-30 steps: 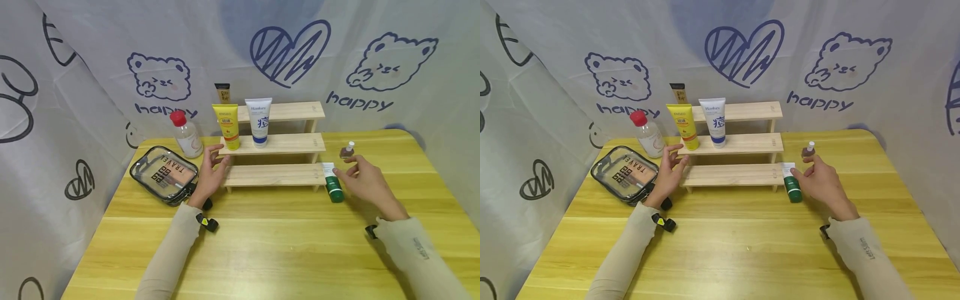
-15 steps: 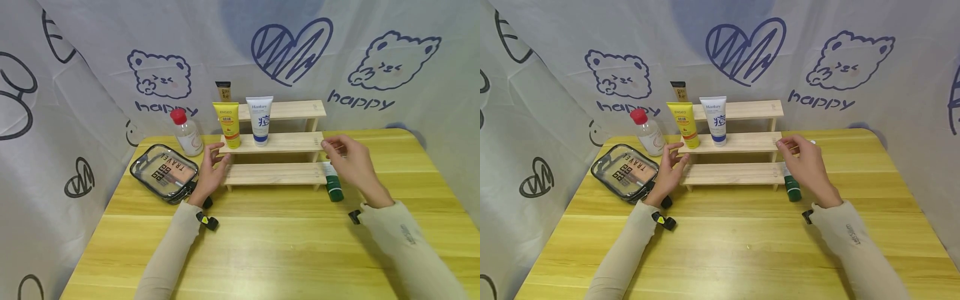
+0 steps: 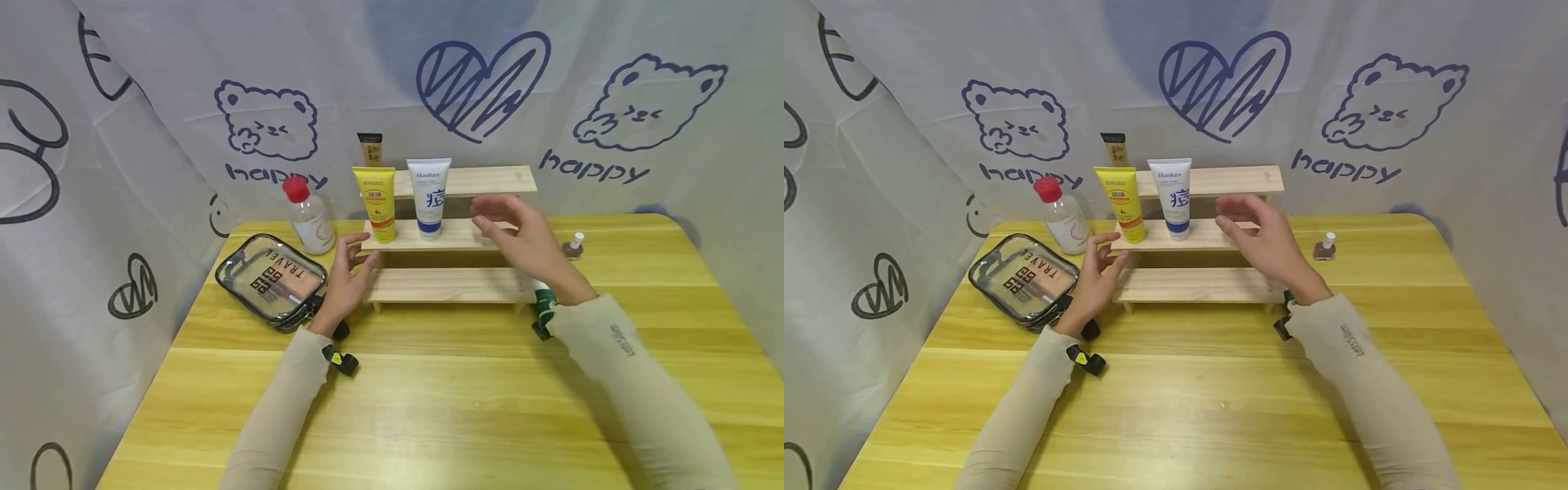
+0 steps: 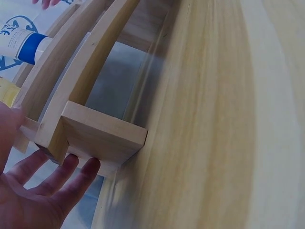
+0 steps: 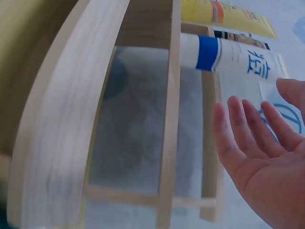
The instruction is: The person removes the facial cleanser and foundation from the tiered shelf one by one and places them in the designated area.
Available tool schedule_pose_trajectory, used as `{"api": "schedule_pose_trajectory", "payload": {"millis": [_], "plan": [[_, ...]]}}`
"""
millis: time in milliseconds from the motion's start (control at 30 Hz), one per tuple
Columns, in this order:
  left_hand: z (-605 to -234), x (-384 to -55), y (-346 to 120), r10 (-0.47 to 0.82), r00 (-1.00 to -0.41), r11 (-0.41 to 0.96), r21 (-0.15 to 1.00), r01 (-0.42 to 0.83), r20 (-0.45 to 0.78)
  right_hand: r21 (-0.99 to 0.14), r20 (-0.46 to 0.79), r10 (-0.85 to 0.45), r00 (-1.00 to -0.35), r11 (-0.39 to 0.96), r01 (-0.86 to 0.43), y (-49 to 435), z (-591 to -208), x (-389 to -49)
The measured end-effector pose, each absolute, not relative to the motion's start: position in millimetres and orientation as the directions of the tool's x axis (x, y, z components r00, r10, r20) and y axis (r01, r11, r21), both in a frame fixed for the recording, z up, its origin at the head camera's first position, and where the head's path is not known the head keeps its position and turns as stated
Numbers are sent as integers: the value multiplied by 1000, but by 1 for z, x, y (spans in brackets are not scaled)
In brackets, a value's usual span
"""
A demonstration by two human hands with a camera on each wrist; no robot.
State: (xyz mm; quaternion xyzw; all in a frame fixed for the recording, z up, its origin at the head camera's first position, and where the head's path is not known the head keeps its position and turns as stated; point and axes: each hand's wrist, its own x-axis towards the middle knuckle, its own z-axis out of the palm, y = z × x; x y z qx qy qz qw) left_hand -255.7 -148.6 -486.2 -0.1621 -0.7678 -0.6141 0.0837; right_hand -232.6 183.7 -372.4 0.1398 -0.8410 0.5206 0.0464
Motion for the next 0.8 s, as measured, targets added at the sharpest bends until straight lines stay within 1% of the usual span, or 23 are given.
{"api": "schedule_pose_trajectory", "payload": {"millis": [133, 400, 633, 800], "plan": [[-486, -257, -148, 150, -934, 195, 916, 350, 325, -877, 218, -203, -955, 388, -283, 174, -372, -240], [-483, -258, -148, 148, -936, 196, 918, 345, 320, -878, 276, -195, -941, 347, -329, 153, -379, -254], [-485, -257, -149, 140, -933, 194, 915, 353, 330, -896, 285, -181, -941, 299, -329, 133, -385, -261], [-486, -256, -149, 140, -937, 197, 918, 344, 321, -911, 263, -176, -949, 278, -304, 122, -385, -265]]}}
